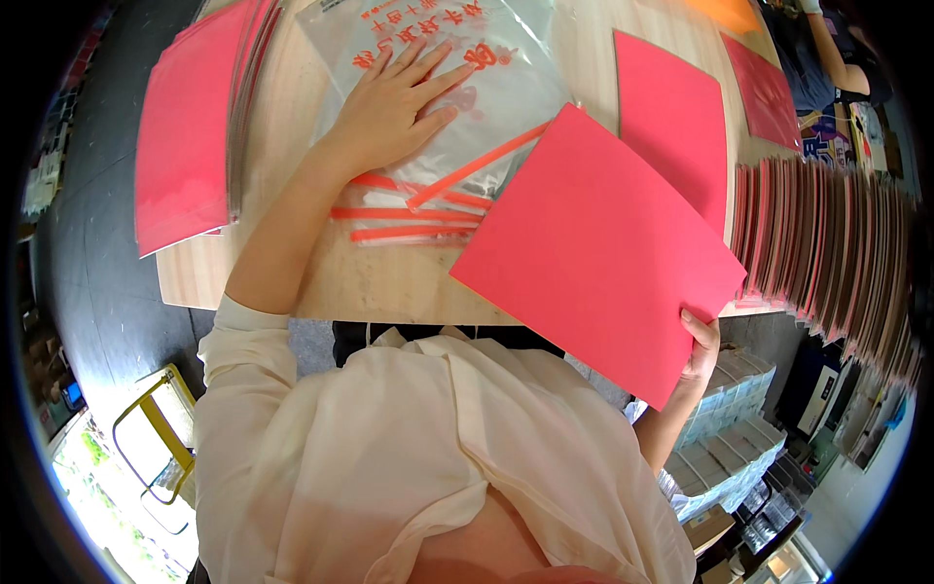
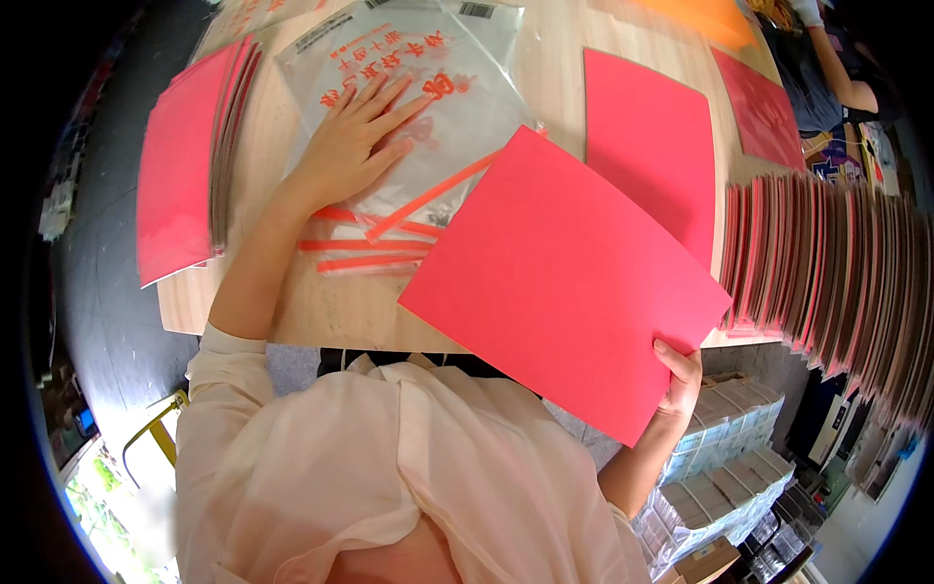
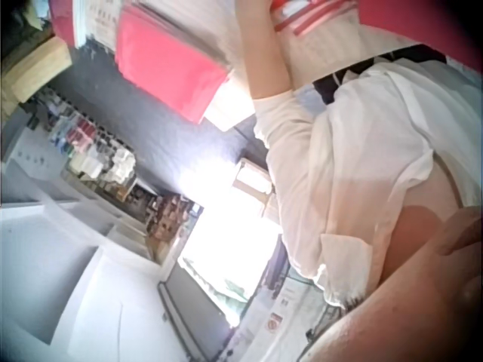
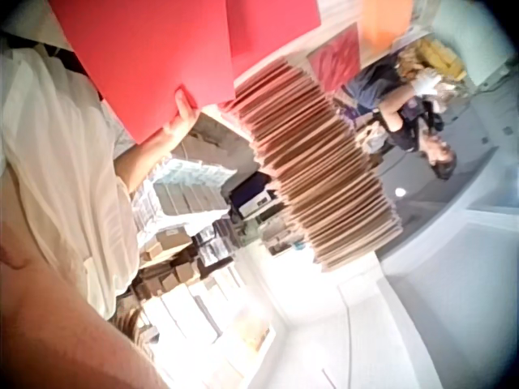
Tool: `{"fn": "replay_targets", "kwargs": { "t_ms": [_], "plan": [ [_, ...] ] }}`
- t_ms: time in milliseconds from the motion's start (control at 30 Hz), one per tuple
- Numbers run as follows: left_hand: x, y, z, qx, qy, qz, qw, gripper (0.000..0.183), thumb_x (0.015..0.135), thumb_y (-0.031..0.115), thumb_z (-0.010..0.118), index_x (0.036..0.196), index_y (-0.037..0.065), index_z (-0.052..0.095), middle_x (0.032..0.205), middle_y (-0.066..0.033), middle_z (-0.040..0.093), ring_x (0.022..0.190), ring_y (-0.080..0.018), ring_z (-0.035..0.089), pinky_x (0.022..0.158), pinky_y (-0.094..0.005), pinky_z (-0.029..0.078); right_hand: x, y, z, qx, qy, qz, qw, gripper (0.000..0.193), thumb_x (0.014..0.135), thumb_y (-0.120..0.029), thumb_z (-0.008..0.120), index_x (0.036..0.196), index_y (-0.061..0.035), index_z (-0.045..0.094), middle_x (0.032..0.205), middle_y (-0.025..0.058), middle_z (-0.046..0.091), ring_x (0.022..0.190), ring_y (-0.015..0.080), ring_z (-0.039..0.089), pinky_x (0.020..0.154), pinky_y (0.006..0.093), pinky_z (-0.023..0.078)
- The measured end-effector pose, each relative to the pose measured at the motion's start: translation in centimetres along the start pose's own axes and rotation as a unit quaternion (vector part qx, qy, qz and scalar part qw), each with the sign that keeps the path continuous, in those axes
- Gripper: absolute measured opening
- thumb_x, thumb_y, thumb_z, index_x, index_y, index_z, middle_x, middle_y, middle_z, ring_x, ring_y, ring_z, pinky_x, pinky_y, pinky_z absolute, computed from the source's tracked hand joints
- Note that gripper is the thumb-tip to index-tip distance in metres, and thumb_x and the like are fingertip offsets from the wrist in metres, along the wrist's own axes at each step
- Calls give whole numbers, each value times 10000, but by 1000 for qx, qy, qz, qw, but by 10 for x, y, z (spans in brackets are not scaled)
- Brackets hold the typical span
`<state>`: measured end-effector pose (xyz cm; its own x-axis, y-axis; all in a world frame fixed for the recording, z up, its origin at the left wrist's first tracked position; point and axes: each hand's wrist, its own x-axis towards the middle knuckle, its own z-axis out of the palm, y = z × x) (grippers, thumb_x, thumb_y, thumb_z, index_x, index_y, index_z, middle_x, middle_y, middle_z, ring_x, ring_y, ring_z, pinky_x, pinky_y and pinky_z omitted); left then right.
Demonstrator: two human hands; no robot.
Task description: The person places colorful paper folders inside plastic sleeves by hand and seals the adhesive strips.
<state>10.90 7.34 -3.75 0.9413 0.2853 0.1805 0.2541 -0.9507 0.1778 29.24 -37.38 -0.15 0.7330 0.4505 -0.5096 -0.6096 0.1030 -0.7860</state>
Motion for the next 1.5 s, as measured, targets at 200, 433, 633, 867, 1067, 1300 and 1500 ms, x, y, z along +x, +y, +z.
{"fn": "replay_targets", "kwargs": {
  "t_ms": [200, 433, 633, 867, 1067, 1300, 1500],
  "plan": [
    [-3, 14, -11, -2, 6, 45, 999, 488, 971, 346, 512, 1453, 282, 462, 1584, -53, 306, 1476, -293, 221, 1205, -490, 127, -1, 5, -5, 24, -10, 7, 1000, 461, 803, 99, 572, 1251, 81, 463, 964, 227, 643, 613, 240, 688, 348, 239, 504],
    [-2, 12, -3, -20, -2, 60, 998, 422, 993, 307, 487, 1411, 262, 512, 1566, -35, 342, 1454, -292, 275, 1186, -477, 201, -3, 5, -6, 24, -20, 9, 999, 443, 776, 125, 569, 1211, 91, 499, 992, 208, 655, 823, 291, 708, 667, 349, 628],
    [0, 12, -3, -19, 2, 68, 997, 408, 1007, 287, 457, 1410, 262, 514, 1563, -32, 347, 1450, -293, 280, 1186, -469, 206, -6, 5, 6, 38, 0, 18, 999, 424, 781, 109, 583, 1197, 101, 504, 998, 217, 655, 802, 287, 712, 626, 331, 625],
    [1, 9, 0, -15, 2, 64, 998, 398, 1018, 290, 435, 1406, 266, 520, 1563, -26, 348, 1450, -285, 283, 1189, -465, 201, -5, 6, -1, 28, -21, 24, 999, 421, 799, 95, 596, 1210, 98, 505, 1019, 220, 654, 798, 284, 715, 614, 325, 623],
    [0, 8, 2, -12, 7, 65, 998, 389, 1029, 287, 410, 1399, 272, 530, 1558, -18, 359, 1454, -268, 281, 1191, -459, 200, -4, 8, 4, 35, -24, 40, 998, 433, 792, 103, 596, 1216, 99, 506, 1036, 218, 656, 839, 290, 711, 687, 358, 622],
    [1, 7, 2, -21, -13, 58, 998, 408, 1038, 267, 364, 1415, 271, 518, 1573, -38, 332, 1461, -280, 266, 1200, -460, 162, 0, 10, 19, 36, -54, 77, 995, 418, 803, 98, 595, 1211, 107, 504, 1019, 224, 660, 794, 278, 714, 595, 313, 614],
    [1, 5, 3, -21, -9, 62, 998, 405, 1048, 300, 336, 1408, 284, 520, 1573, -12, 331, 1462, -266, 260, 1199, -452, 178, 2, 8, 37, 23, -46, 55, 997, 407, 814, 100, 598, 1211, 99, 505, 1006, 217, 657, 758, 264, 716, 533, 281, 607]
  ]
}}
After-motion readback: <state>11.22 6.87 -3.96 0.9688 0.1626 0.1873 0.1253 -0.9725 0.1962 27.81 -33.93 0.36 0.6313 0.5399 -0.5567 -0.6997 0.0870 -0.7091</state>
